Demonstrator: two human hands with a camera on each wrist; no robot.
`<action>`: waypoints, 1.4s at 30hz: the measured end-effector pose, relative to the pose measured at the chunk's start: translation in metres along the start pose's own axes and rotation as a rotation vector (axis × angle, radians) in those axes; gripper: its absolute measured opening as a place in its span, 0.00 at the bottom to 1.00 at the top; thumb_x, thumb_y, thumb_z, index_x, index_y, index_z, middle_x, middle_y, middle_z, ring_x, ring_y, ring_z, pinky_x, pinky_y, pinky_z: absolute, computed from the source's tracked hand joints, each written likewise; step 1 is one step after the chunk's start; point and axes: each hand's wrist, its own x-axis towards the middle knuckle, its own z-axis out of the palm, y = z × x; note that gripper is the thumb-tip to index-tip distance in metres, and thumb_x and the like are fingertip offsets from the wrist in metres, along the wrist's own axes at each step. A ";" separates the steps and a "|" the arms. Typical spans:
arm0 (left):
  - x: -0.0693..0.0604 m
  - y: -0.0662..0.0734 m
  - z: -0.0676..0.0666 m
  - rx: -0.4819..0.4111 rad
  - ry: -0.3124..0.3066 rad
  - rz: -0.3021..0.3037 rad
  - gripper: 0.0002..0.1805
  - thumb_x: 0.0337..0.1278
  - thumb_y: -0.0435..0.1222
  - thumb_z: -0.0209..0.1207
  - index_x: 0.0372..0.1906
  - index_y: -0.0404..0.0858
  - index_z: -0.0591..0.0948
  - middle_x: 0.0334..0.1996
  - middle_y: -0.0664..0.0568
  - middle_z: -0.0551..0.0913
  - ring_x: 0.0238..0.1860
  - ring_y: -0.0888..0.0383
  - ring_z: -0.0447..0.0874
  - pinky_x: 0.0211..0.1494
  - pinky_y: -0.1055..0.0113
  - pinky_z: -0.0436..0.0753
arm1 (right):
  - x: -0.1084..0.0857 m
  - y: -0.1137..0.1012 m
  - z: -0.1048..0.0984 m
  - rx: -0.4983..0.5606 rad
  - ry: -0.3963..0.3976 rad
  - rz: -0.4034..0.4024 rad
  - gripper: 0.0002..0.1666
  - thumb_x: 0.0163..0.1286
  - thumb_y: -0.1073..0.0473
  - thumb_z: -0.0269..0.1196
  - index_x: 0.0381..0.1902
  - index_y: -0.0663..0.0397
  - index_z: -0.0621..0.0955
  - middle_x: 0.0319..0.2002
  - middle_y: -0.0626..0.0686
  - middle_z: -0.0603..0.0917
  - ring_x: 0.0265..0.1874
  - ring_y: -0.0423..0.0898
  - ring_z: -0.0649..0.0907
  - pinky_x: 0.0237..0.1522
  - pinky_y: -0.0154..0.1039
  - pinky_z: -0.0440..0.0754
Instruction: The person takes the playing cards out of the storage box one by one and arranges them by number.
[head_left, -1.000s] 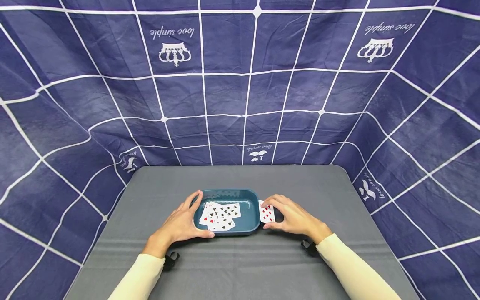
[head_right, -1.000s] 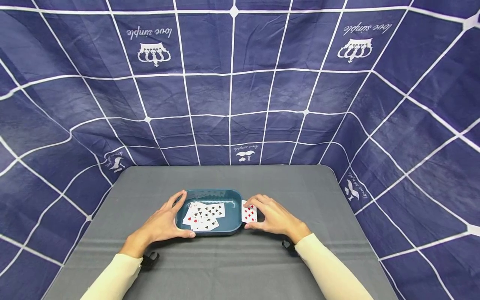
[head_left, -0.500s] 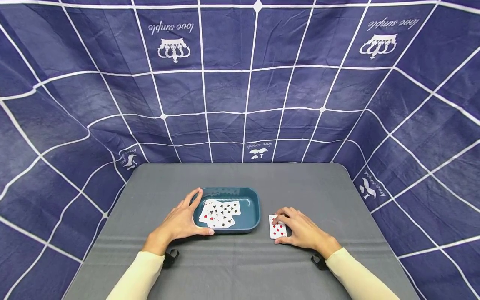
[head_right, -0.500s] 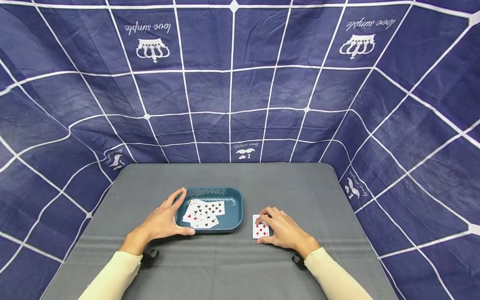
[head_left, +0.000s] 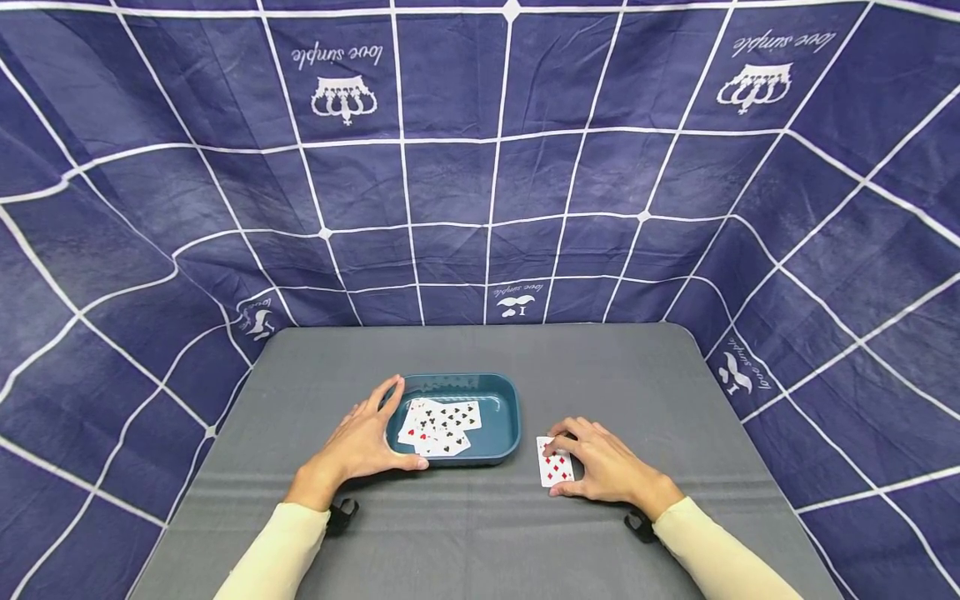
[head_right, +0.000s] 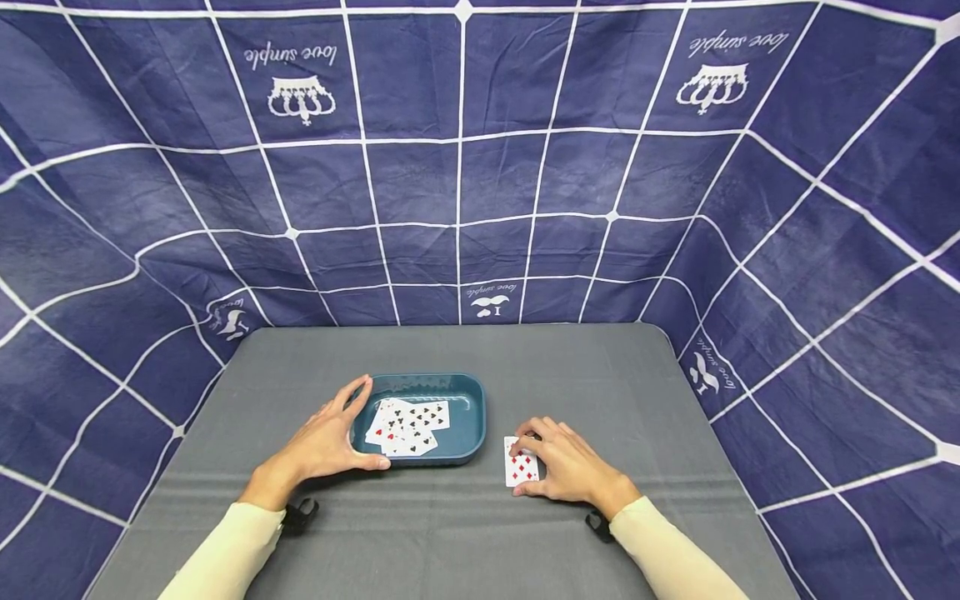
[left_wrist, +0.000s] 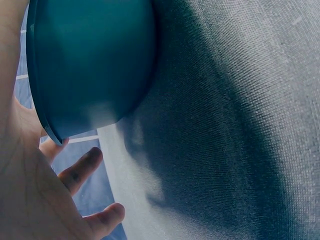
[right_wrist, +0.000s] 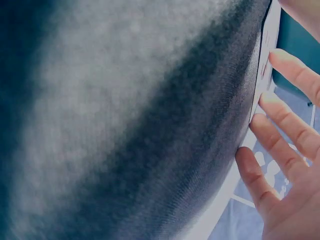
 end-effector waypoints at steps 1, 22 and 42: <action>0.000 0.000 0.000 0.001 0.002 0.001 0.87 0.39 0.80 0.82 0.98 0.40 0.53 0.97 0.45 0.53 0.89 0.25 0.69 0.86 0.18 0.65 | 0.000 0.000 0.000 0.001 -0.007 0.005 0.34 0.59 0.26 0.87 0.56 0.30 0.92 0.65 0.41 0.87 0.61 0.41 0.85 0.60 0.47 0.84; 0.001 -0.004 0.002 -0.041 0.015 0.017 0.88 0.39 0.77 0.84 0.98 0.38 0.52 0.97 0.45 0.53 0.80 0.28 0.81 0.82 0.23 0.75 | 0.015 -0.004 -0.009 -0.017 0.002 0.021 0.34 0.61 0.28 0.87 0.60 0.32 0.92 0.65 0.40 0.87 0.60 0.42 0.87 0.56 0.46 0.84; 0.001 0.005 -0.004 -0.052 -0.028 -0.023 0.91 0.36 0.75 0.87 0.98 0.38 0.50 0.96 0.45 0.54 0.67 0.34 0.90 0.62 0.36 0.90 | 0.103 -0.042 -0.045 -0.034 0.017 -0.134 0.28 0.73 0.38 0.83 0.66 0.34 0.91 0.62 0.41 0.87 0.60 0.44 0.89 0.58 0.47 0.87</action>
